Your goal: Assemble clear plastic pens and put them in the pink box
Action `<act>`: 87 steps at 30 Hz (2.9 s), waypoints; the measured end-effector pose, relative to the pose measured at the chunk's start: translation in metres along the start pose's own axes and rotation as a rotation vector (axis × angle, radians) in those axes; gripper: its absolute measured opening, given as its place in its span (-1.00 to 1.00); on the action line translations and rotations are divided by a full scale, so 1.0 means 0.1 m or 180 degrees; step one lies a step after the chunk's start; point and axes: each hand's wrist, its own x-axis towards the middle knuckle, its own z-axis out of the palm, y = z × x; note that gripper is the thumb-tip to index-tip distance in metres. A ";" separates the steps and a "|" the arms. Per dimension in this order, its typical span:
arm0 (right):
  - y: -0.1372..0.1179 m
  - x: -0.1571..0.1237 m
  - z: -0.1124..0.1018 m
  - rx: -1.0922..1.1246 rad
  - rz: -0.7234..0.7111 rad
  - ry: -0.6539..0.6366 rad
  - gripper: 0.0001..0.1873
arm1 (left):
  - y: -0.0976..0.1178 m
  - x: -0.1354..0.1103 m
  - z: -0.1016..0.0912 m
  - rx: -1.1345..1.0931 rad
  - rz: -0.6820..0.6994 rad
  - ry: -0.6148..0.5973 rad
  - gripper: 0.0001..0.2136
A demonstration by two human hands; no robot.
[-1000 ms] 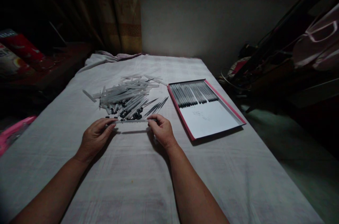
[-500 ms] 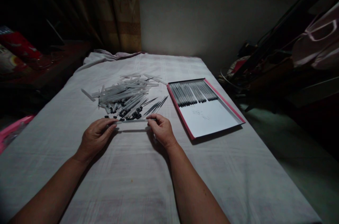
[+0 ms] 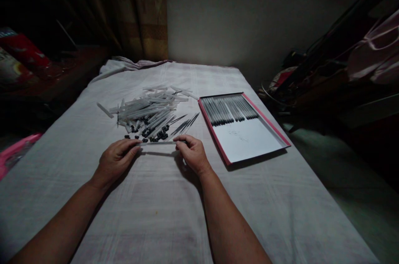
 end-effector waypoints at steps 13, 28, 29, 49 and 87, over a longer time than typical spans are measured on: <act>-0.01 0.00 -0.03 0.0016 -0.0055 0.0126 -0.75 | -0.01 0.01 -0.01 -0.0374 -0.0364 0.0041 -0.71; -0.03 -0.01 0.00 0.0061 0.0022 -0.0014 -0.75 | 0.00 0.01 -0.01 -0.0560 -0.0381 -0.0049 -0.72; -0.03 -0.01 0.00 0.0050 0.0022 -0.0021 -0.74 | 0.00 0.01 -0.01 -0.0558 -0.0368 -0.0048 -0.72; -0.09 -0.07 0.02 0.0137 -0.0025 -0.0229 -0.68 | 0.08 0.05 -0.13 -0.2013 -0.1468 -0.0356 -0.54; -0.03 -0.01 0.00 0.0968 0.0300 0.0241 -0.59 | 0.17 0.01 -0.04 -0.2628 -0.2162 -0.0399 -0.51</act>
